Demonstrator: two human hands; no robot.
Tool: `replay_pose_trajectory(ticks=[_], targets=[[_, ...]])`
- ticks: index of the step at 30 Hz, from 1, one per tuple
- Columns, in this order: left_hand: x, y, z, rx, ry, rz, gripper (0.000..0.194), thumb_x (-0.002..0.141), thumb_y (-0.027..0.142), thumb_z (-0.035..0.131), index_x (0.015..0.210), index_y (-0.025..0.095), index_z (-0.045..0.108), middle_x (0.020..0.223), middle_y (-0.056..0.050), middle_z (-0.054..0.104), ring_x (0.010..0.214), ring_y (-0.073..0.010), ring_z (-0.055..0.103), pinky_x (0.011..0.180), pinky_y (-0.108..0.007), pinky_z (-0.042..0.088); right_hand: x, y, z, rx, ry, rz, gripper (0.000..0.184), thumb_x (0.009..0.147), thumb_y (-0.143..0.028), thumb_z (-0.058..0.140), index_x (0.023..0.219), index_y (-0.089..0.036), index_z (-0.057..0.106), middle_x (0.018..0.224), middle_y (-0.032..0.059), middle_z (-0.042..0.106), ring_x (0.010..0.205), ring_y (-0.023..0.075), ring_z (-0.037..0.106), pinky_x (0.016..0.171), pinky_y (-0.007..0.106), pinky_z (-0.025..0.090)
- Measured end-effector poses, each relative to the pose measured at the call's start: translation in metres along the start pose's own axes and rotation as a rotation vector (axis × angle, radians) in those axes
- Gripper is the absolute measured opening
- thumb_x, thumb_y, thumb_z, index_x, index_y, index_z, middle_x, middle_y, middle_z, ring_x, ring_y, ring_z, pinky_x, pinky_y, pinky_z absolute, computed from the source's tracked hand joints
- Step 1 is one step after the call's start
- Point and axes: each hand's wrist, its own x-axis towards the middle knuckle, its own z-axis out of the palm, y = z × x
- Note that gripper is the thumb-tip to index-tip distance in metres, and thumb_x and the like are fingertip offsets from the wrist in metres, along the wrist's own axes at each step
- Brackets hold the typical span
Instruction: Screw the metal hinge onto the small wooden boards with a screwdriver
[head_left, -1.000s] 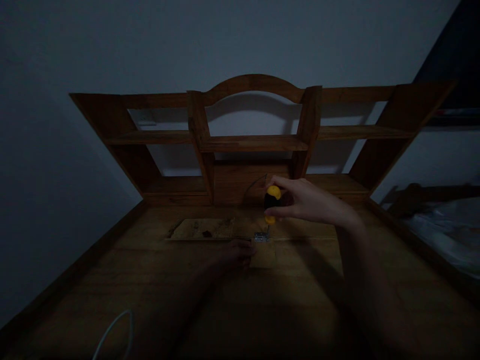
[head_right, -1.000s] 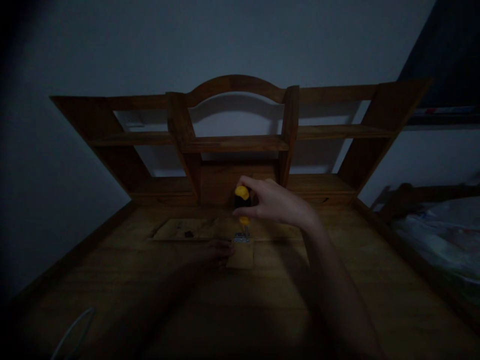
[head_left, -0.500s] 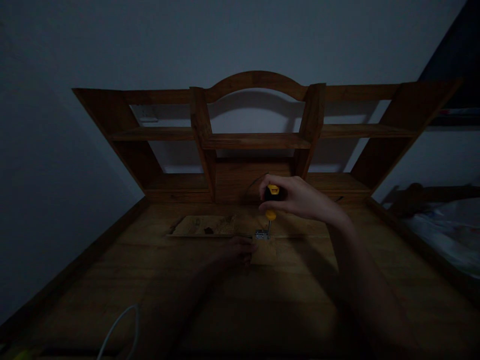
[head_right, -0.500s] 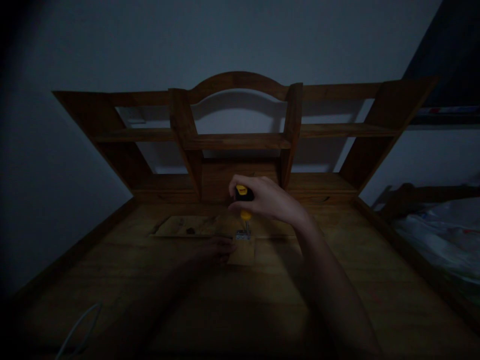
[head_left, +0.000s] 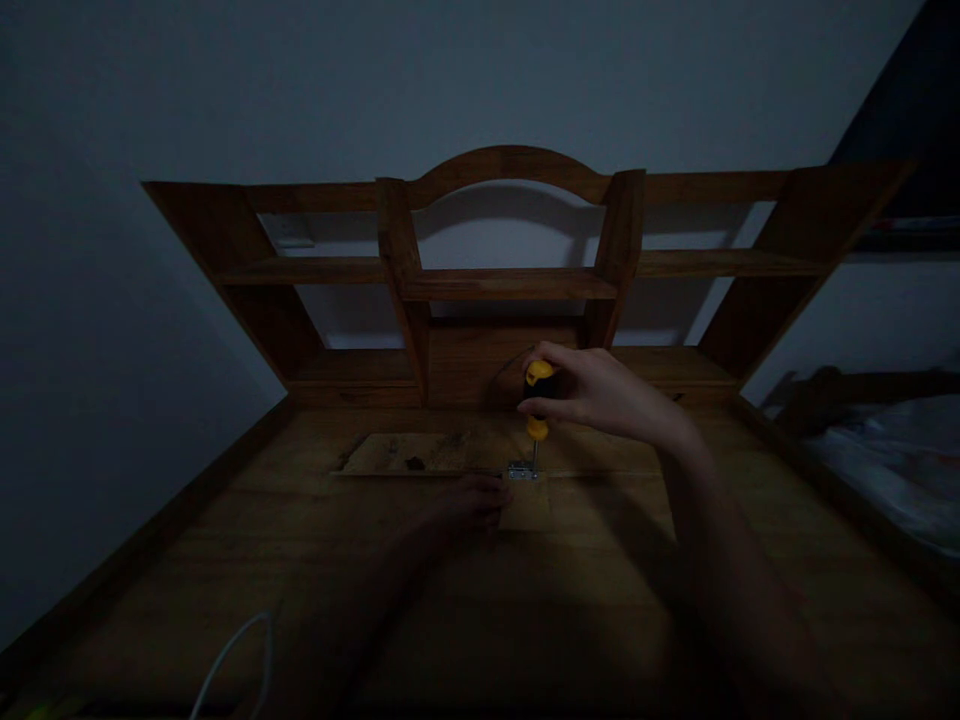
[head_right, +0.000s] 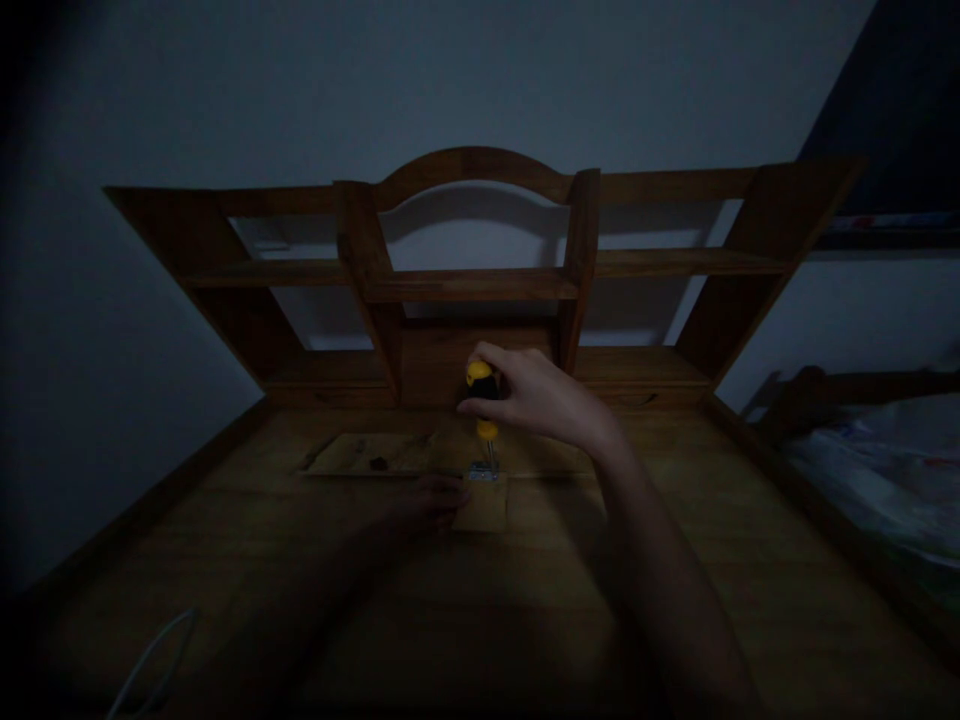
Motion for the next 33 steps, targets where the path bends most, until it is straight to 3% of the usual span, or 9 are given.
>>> replay_pose_trajectory(ticks=[7, 11, 16, 21, 25, 27, 30, 33], targets=[[-0.003, 0.004, 0.001, 0.028, -0.006, 0.012, 0.035, 0.071, 0.044, 0.079, 0.07, 0.012, 0.064, 0.055, 0.002, 0.049, 0.046, -0.0063, 0.042, 0.046, -0.021, 0.035, 0.005, -0.004, 0.015, -0.238, 0.134, 0.108, 0.05, 0.084, -0.07, 0.054, 0.095, -0.021, 0.05, 0.083, 0.0047, 0.064, 0.075, 0.0215, 0.058, 0.065, 0.03, 0.036], [0.0, 0.002, -0.001, 0.024, 0.0, 0.016, 0.036, 0.069, 0.044, 0.08, 0.069, 0.012, 0.064, 0.056, 0.002, 0.05, 0.045, -0.006, 0.041, 0.045, -0.021, 0.033, 0.004, -0.005, 0.013, -0.02, 0.042, 0.044, 0.037, 0.091, -0.054, 0.056, 0.111, -0.023, 0.051, 0.09, 0.0017, 0.065, 0.077, 0.0179, 0.06, 0.068, 0.028, 0.04], [0.0, 0.002, 0.001, 0.005, -0.014, 0.006, 0.035, 0.07, 0.043, 0.079, 0.069, 0.013, 0.063, 0.054, 0.003, 0.048, 0.044, -0.0062, 0.041, 0.046, -0.022, 0.035, 0.004, -0.005, 0.005, 0.207, -0.079, -0.07, 0.023, 0.091, -0.033, 0.061, 0.112, -0.025, 0.057, 0.105, 0.0002, 0.066, 0.088, 0.0152, 0.062, 0.077, 0.027, 0.043], [-0.002, 0.003, 0.003, -0.012, 0.017, 0.011, 0.034, 0.067, 0.041, 0.082, 0.069, 0.013, 0.062, 0.053, 0.003, 0.048, 0.044, -0.0061, 0.04, 0.045, -0.022, 0.034, 0.002, -0.003, -0.001, 0.235, -0.088, -0.073, 0.026, 0.09, -0.028, 0.06, 0.116, -0.024, 0.06, 0.111, 0.0014, 0.066, 0.087, 0.0147, 0.061, 0.075, 0.026, 0.045], [-0.003, 0.002, 0.004, -0.038, 0.028, -0.01, 0.035, 0.067, 0.041, 0.082, 0.07, 0.013, 0.061, 0.053, 0.004, 0.047, 0.044, -0.006, 0.04, 0.045, -0.022, 0.033, -0.005, 0.002, -0.011, 0.248, -0.198, -0.068, 0.045, 0.089, -0.023, 0.058, 0.133, -0.028, 0.054, 0.12, 0.0023, 0.064, 0.084, 0.0142, 0.061, 0.071, 0.026, 0.046], [-0.003, 0.002, 0.004, -0.046, 0.045, -0.004, 0.036, 0.066, 0.041, 0.083, 0.071, 0.012, 0.061, 0.055, 0.003, 0.048, 0.044, -0.0056, 0.04, 0.044, -0.021, 0.032, -0.009, 0.005, -0.016, 0.27, -0.239, -0.051, 0.05, 0.089, -0.024, 0.057, 0.138, -0.028, 0.051, 0.114, 0.0027, 0.066, 0.079, 0.0139, 0.062, 0.068, 0.025, 0.046], [-0.003, 0.003, 0.004, -0.024, 0.018, 0.014, 0.037, 0.067, 0.043, 0.082, 0.072, 0.012, 0.061, 0.055, 0.004, 0.048, 0.044, -0.0057, 0.039, 0.044, -0.021, 0.032, -0.011, 0.008, -0.017, 0.212, -0.186, -0.032, 0.045, 0.09, -0.031, 0.059, 0.135, -0.027, 0.053, 0.099, 0.0011, 0.068, 0.07, 0.0129, 0.059, 0.063, 0.024, 0.044], [-0.002, 0.003, 0.001, -0.009, -0.031, 0.01, 0.037, 0.068, 0.044, 0.08, 0.07, 0.013, 0.061, 0.052, 0.004, 0.047, 0.043, -0.0061, 0.039, 0.044, -0.022, 0.034, -0.006, 0.007, -0.009, 0.016, -0.031, -0.024, 0.032, 0.089, -0.04, 0.062, 0.117, -0.024, 0.062, 0.095, 0.0018, 0.067, 0.074, 0.0152, 0.059, 0.068, 0.026, 0.043]])
